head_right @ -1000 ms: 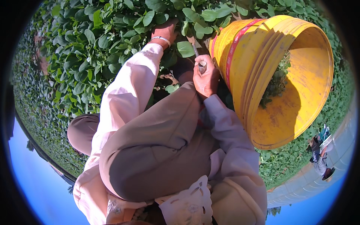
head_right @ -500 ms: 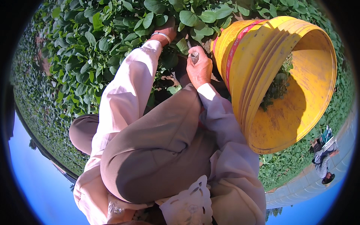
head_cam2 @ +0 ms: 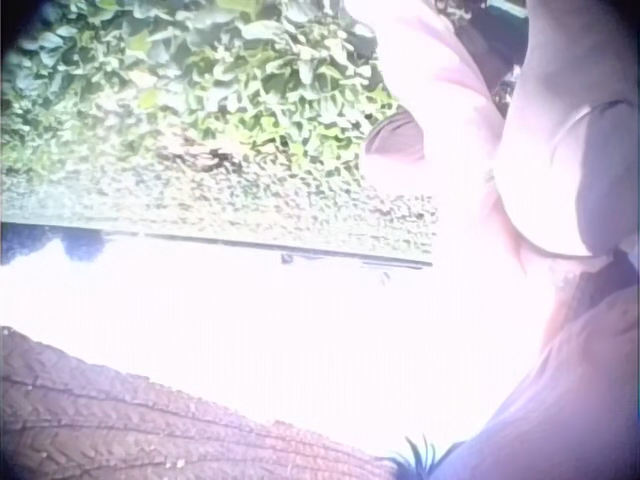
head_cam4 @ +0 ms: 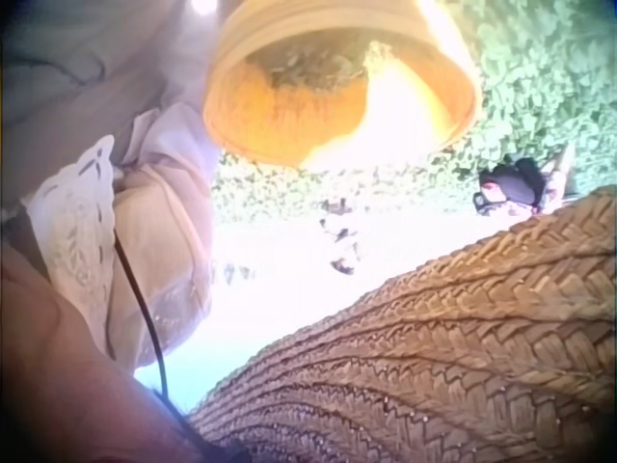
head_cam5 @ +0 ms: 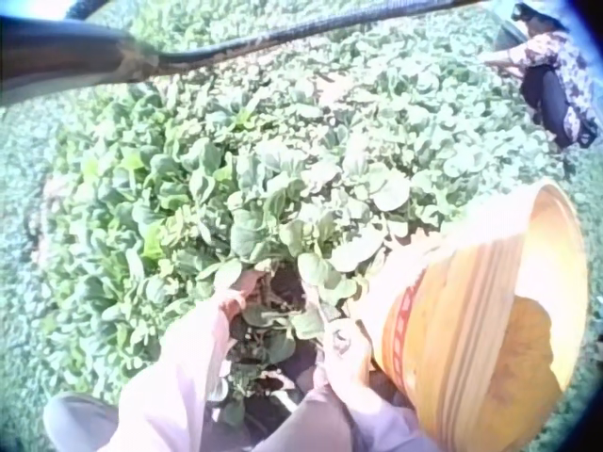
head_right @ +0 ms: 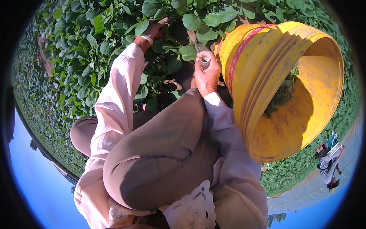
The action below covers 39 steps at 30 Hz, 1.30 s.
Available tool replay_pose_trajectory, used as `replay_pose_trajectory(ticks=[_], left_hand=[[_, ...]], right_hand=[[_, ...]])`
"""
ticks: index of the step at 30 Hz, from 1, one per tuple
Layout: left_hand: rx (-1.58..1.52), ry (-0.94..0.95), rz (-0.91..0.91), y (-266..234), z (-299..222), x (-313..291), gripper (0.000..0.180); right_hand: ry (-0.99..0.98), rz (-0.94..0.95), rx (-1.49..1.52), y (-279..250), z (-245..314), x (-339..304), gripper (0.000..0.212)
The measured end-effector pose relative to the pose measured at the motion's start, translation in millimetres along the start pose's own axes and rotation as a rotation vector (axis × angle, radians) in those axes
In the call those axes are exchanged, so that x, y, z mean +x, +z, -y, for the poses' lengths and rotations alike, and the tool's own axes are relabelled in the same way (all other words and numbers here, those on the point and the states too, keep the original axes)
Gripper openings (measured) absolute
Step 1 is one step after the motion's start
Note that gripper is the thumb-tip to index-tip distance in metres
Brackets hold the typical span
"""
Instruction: The person harvests leafy green plants by hand and using a small blade, placing them into a yellow bucket.
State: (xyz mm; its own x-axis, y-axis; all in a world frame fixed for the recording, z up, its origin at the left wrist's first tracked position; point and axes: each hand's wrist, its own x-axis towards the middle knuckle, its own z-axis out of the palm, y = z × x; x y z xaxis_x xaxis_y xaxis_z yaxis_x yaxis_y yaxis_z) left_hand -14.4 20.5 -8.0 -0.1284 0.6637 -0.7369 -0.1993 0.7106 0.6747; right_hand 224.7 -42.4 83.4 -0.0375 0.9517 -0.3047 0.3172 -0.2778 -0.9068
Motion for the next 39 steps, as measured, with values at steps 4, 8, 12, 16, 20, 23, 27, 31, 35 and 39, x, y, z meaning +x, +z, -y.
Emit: replay_pose_trajectory(ticks=[4, 8, 12, 16, 20, 23, 27, 31, 35, 39], left_hand=[[-0.368, 0.165, 0.059, -24, 1, -18, 0.036], [0.328, 0.233, 0.066, 12, -22, -58, 0.044], [0.567, 0.690, 0.253, 62, -30, -47, 0.027], [0.477, 0.799, -0.133, 60, -32, -13, 0.026], [-0.477, 0.646, -0.231, 11, -19, 28, 0.020], [-0.350, 0.623, -0.232, 11, -11, 37, 0.020], [0.169, 0.677, -0.369, 9, -10, 39, 0.024], [0.685, 0.719, -0.352, 19, -20, 21, 0.030], [0.976, 0.707, -0.358, 31, -22, 22, 0.034], [0.927, 0.480, -0.272, 52, -26, 29, 0.044]], right_hand=[[-0.049, 0.050, -0.041, 5, 4, 10, 0.013], [-0.051, -0.039, 0.040, 18, 2, 30, 0.011], [0.231, -0.121, 0.370, 25, -6, 49, 0.014], [0.316, -0.100, 0.419, 24, 10, 45, 0.013], [0.061, -0.018, 0.156, 21, -2, 44, 0.009], [-0.049, 0.053, -0.007, 14, 6, 39, 0.008], [-0.054, 0.094, -0.108, 19, 5, 37, 0.010], [-0.051, 0.061, -0.142, 31, 0, 39, 0.014], [-0.045, 0.056, -0.148, 35, 0, 35, 0.015], [-0.023, 0.042, -0.143, 42, -1, 34, 0.016]])
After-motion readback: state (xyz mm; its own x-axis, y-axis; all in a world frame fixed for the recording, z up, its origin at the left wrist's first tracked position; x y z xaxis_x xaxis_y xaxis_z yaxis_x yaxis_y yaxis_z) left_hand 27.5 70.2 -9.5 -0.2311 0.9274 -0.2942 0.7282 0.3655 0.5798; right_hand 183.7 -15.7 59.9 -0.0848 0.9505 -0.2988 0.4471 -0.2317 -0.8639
